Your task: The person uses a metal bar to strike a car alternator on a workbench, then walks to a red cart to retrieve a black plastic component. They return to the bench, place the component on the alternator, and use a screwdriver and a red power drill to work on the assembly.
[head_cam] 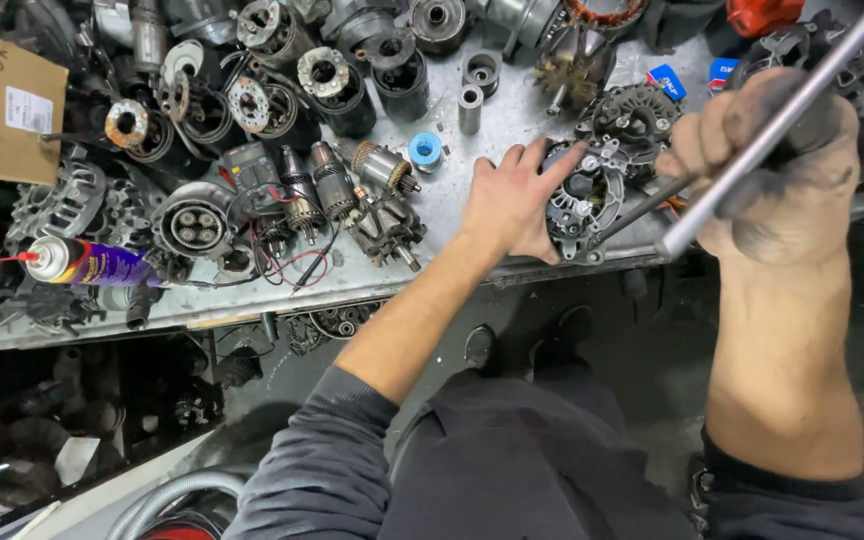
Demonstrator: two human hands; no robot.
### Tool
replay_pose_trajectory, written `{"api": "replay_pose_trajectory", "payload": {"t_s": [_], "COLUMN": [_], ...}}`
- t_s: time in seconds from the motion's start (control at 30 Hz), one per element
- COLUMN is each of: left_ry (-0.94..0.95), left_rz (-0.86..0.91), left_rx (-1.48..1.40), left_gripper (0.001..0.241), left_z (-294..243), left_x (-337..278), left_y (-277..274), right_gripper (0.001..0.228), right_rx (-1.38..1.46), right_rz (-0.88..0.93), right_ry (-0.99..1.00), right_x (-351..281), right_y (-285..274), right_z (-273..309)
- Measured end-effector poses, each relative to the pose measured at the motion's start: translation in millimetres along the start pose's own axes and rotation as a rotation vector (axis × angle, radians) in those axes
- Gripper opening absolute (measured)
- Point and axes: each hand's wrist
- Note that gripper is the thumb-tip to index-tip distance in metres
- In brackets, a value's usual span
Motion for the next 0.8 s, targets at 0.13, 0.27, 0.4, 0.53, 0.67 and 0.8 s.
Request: {"api": "replay_pose_trajectory", "payload": {"t_s": [0.13, 0.27, 0.4, 0.53, 0.67, 0.8], "left_ry": [-0.116, -0.192, -0.266, -0.298, -0.345, -0.295], "left_rz": [-0.008, -0.014, -0.031, -0.039, -0.018, 0.036], "left_rx": [0.023, 0.036, 0.032, 0.034, 0.037, -0.005], "left_gripper": [0.145, 0.145, 0.144, 0.145, 0.142, 0.147], "left_z": [-12.3, -18.5, -25.1, -30.1, -32.7, -20.4], "left_x": [-4.4, -5.2, -7.5, -9.8, -18.4, -26.6], "left_y": [4.0, 8.0, 9.4, 6.1, 2.5, -21.0], "right_gripper": [0.036, 0.034, 0.036, 0.030, 0.026, 0.040], "right_rx": [-0.069, -0.143, -0.193, -0.183, -0.164, 0.321], "right_rz": [-0.244, -0.305, -0.419, -0.431, -0.365, -0.327], "right_ry": [-0.174, -0.247, -0.304, -0.270, -0.037, 0.180], "right_x": [-3.9, 0.5, 0.2, 7.9, 16.9, -11.9], "right_y": [7.2, -2.9, -7.6, -2.5, -72.7, -221.5], "right_z": [-7.4, -17.4, -22.0, -10.5, 21.0, 13.7]}}
Point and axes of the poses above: each hand's wrist, its own x-axis towards the middle knuckle, its own y-axis out of the palm, z = x × y, and after that the axes turned 14 degrees about -z, right-handed
